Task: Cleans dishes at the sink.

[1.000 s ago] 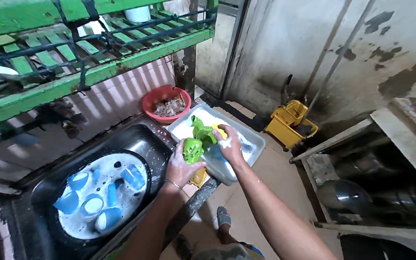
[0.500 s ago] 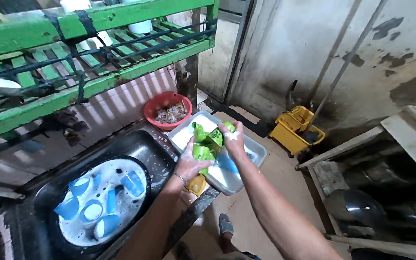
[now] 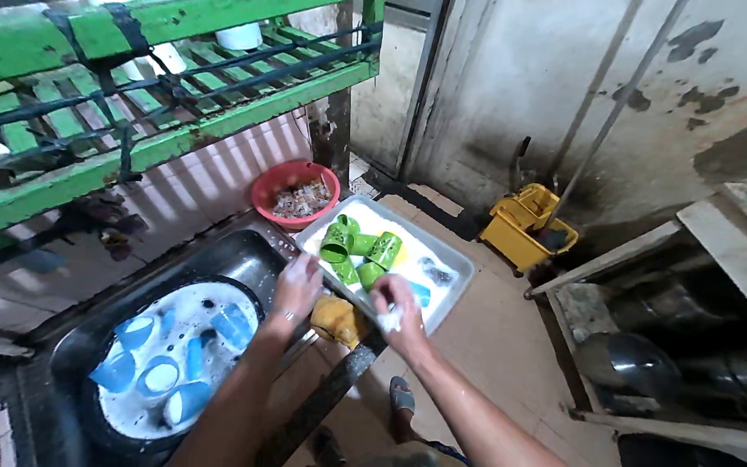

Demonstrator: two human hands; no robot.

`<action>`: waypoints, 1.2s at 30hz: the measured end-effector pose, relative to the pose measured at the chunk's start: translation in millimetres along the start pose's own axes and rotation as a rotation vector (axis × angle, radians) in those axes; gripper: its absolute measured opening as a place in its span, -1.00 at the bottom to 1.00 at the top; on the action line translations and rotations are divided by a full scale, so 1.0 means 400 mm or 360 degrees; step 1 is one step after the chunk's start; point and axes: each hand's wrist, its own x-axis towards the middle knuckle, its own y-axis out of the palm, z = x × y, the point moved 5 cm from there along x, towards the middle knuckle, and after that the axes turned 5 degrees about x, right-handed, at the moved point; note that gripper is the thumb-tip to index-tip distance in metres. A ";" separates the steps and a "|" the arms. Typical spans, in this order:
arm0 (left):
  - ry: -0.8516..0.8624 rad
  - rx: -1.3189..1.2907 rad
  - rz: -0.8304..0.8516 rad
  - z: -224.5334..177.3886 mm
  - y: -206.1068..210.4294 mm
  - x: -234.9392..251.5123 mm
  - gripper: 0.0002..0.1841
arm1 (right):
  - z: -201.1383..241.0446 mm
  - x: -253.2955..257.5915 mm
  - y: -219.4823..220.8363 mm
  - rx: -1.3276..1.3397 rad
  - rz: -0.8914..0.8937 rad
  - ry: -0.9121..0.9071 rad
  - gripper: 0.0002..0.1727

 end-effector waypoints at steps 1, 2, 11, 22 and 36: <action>-0.0019 0.0082 0.0230 0.069 -0.006 -0.073 -0.61 | 0.014 -0.035 0.040 0.0073 0.0235 0.0025 -0.80; -0.0083 0.0246 0.0499 0.153 -0.004 -0.152 -0.53 | 0.023 -0.067 0.085 0.0113 0.0542 0.0102 -0.79; -0.0661 0.0778 0.1144 0.395 -0.014 -0.575 0.05 | 0.042 -0.244 0.418 0.0123 0.1650 0.0388 -0.49; -0.0081 0.0240 0.0297 0.405 0.109 -0.484 0.15 | 0.046 -0.262 0.428 0.0505 0.1055 0.1013 -0.31; -0.0360 -0.0807 0.0229 0.224 0.061 -0.333 0.09 | 0.050 -0.011 0.059 0.0489 -0.0294 0.0677 -0.44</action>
